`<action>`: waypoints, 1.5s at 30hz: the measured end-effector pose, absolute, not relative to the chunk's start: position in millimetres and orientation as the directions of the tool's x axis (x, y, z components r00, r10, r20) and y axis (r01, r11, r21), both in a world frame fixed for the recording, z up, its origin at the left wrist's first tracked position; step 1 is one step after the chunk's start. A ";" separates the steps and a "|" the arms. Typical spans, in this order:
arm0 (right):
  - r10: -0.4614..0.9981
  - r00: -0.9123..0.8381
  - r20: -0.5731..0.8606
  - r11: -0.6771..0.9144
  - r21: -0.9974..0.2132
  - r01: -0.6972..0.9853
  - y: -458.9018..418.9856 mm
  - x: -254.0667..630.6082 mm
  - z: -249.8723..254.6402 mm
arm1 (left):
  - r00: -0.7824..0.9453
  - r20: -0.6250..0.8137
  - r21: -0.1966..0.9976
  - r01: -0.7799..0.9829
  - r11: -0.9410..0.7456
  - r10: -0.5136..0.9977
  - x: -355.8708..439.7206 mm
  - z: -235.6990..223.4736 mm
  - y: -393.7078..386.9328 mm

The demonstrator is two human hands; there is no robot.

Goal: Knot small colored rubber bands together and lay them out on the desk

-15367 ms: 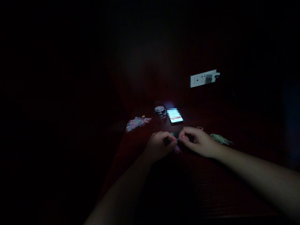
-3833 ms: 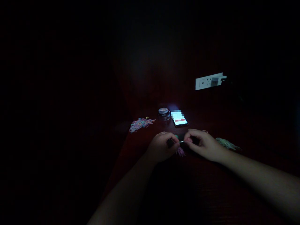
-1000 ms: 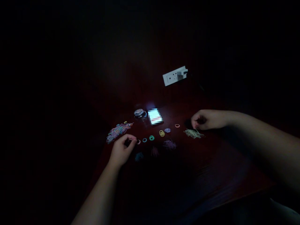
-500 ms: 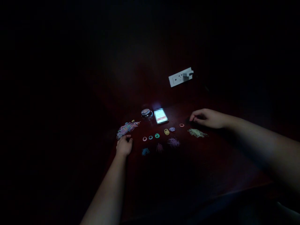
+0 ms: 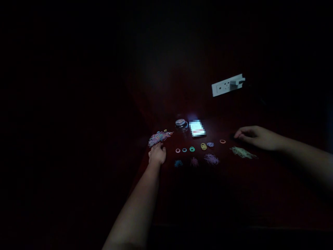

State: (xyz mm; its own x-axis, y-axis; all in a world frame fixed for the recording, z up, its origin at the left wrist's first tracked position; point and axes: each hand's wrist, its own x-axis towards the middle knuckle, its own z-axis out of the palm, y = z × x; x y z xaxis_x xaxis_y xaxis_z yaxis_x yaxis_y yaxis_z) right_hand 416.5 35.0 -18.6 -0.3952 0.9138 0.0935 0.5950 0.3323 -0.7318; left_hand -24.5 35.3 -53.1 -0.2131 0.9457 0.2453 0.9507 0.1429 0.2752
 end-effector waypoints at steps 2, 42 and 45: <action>0.914 -0.395 0.086 0.327 -0.732 0.598 34.2 415.4 -17.6 | -0.184 0.244 0.262 0.958 0.118 0.952 -22.4 -51.9 35.2; 0.675 -0.369 0.639 0.732 -0.518 0.443 5.9 283.2 5.3 | -0.071 0.728 0.570 0.615 -0.545 0.681 89.6 -17.1 -1.4; 0.666 -0.371 0.648 0.742 -0.520 0.423 4.2 282.7 -8.5 | 0.035 0.743 0.492 0.649 -0.580 0.669 94.7 -18.3 -9.2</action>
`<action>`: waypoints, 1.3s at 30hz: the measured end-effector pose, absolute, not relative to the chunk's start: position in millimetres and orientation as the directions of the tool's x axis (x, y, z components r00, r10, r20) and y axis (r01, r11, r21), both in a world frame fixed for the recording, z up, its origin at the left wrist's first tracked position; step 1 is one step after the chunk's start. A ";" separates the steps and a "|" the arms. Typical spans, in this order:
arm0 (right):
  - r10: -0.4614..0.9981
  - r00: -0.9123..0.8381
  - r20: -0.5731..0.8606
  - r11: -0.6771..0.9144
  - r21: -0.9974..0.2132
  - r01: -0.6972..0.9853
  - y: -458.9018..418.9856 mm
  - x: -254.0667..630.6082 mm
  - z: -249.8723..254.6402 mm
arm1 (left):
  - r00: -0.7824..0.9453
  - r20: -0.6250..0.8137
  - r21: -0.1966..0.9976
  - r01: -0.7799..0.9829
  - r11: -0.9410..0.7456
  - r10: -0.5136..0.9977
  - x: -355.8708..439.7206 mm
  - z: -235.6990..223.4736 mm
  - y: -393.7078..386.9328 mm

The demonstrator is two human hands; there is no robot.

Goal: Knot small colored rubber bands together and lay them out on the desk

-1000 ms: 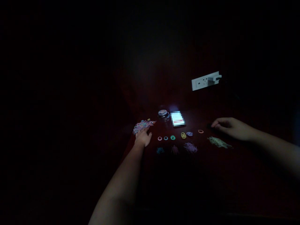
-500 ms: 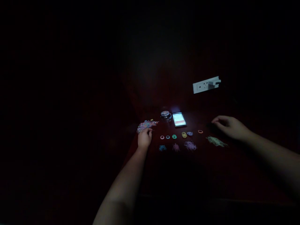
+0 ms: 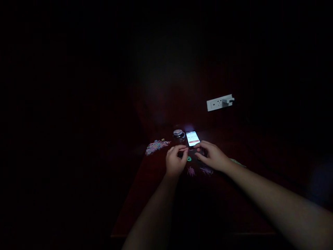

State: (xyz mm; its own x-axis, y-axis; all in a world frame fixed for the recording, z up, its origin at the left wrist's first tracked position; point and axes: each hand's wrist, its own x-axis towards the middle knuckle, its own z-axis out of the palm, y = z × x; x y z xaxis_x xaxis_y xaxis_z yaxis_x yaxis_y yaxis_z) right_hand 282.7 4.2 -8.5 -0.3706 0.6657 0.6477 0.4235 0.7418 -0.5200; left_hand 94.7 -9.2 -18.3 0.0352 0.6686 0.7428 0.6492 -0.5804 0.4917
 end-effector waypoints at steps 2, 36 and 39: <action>0.661 -0.379 0.648 0.746 -0.510 0.428 3.9 286.3 -13.3 | 0.097 0.742 0.448 0.665 -0.598 0.663 94.2 -18.5 -12.3; 0.653 -0.393 0.648 0.757 -0.532 0.379 1.5 286.4 -15.8 | 0.222 0.790 0.398 0.523 -0.753 0.572 92.6 -18.3 -10.3; 0.652 -0.420 0.631 0.758 -0.527 0.384 1.3 286.6 -16.0 | 0.226 0.793 0.392 0.522 -0.758 0.566 92.7 -18.1 -10.2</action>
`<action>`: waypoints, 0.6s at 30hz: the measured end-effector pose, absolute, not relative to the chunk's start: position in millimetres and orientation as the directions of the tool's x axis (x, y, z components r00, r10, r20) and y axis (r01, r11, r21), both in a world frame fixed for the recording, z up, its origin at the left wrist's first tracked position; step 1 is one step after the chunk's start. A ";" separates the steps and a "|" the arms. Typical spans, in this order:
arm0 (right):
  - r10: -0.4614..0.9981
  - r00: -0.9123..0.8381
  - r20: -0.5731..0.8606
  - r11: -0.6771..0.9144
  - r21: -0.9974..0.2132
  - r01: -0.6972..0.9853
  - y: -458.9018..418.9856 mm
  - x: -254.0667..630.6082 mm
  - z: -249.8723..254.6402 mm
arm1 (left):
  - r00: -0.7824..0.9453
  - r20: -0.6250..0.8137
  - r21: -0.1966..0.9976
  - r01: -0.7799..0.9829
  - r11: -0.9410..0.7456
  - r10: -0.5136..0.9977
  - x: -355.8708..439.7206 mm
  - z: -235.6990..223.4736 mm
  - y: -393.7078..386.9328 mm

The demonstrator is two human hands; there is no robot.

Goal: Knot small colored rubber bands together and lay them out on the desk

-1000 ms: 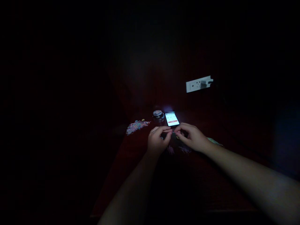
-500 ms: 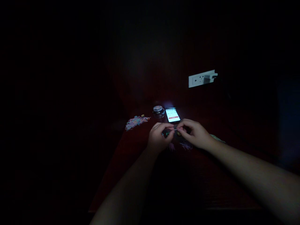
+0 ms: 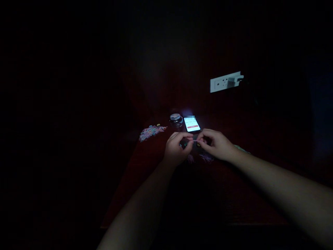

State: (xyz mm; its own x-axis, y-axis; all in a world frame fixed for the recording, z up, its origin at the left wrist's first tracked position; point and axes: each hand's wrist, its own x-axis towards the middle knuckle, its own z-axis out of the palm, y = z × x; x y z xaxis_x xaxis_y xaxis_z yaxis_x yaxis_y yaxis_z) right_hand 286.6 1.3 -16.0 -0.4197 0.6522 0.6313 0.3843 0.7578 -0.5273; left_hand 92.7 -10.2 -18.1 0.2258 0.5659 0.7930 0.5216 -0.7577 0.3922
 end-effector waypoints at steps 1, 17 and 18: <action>0.654 -0.429 0.623 0.756 -0.527 0.388 1.1 286.7 -16.1 | 0.227 0.795 0.388 0.522 -0.759 0.563 92.7 -18.2 -10.0; 0.662 -0.434 0.611 0.749 -0.521 0.409 -0.1 286.6 -14.5 | 0.288 0.720 0.440 0.515 -0.736 0.631 91.4 -19.3 -11.3; 0.659 -0.434 0.614 0.752 -0.519 0.407 -0.1 286.4 -14.3 | 0.296 0.709 0.446 0.515 -0.732 0.640 91.4 -19.2 -11.6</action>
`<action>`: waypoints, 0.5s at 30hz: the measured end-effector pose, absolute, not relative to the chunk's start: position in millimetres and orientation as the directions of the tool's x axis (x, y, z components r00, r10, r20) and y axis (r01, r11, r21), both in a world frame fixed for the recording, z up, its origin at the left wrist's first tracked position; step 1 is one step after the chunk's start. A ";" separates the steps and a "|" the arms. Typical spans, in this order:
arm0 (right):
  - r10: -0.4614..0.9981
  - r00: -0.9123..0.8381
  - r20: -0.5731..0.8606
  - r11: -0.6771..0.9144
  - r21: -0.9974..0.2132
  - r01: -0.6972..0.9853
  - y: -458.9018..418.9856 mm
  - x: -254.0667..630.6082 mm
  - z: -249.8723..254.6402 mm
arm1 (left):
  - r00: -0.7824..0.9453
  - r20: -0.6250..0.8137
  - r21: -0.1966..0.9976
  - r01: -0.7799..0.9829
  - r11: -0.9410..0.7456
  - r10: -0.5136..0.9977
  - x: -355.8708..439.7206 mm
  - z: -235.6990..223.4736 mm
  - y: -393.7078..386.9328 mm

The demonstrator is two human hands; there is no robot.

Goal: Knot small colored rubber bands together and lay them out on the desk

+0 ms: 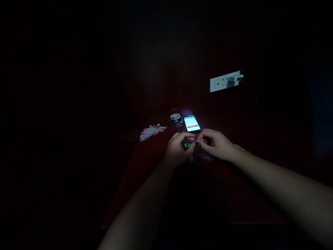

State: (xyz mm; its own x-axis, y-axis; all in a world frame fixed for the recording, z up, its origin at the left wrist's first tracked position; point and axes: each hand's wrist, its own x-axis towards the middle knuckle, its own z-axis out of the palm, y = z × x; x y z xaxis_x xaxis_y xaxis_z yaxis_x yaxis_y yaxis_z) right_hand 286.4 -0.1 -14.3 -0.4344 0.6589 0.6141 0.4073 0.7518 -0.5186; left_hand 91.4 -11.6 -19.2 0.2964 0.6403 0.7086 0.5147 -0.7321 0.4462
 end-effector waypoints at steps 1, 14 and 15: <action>0.658 -0.433 0.616 0.753 -0.518 0.406 -0.2 286.2 -14.1 | 0.302 0.698 0.452 0.517 -0.727 0.649 91.5 -19.1 -11.7; 0.661 -0.438 0.610 0.751 -0.535 0.387 0.5 287.1 -16.4 | 0.278 0.709 0.463 0.510 -0.724 0.649 92.8 -21.4 -10.0; 0.659 -0.438 0.612 0.753 -0.534 0.385 0.3 287.2 -16.7 | 0.275 0.707 0.470 0.507 -0.723 0.652 92.9 -22.1 -9.8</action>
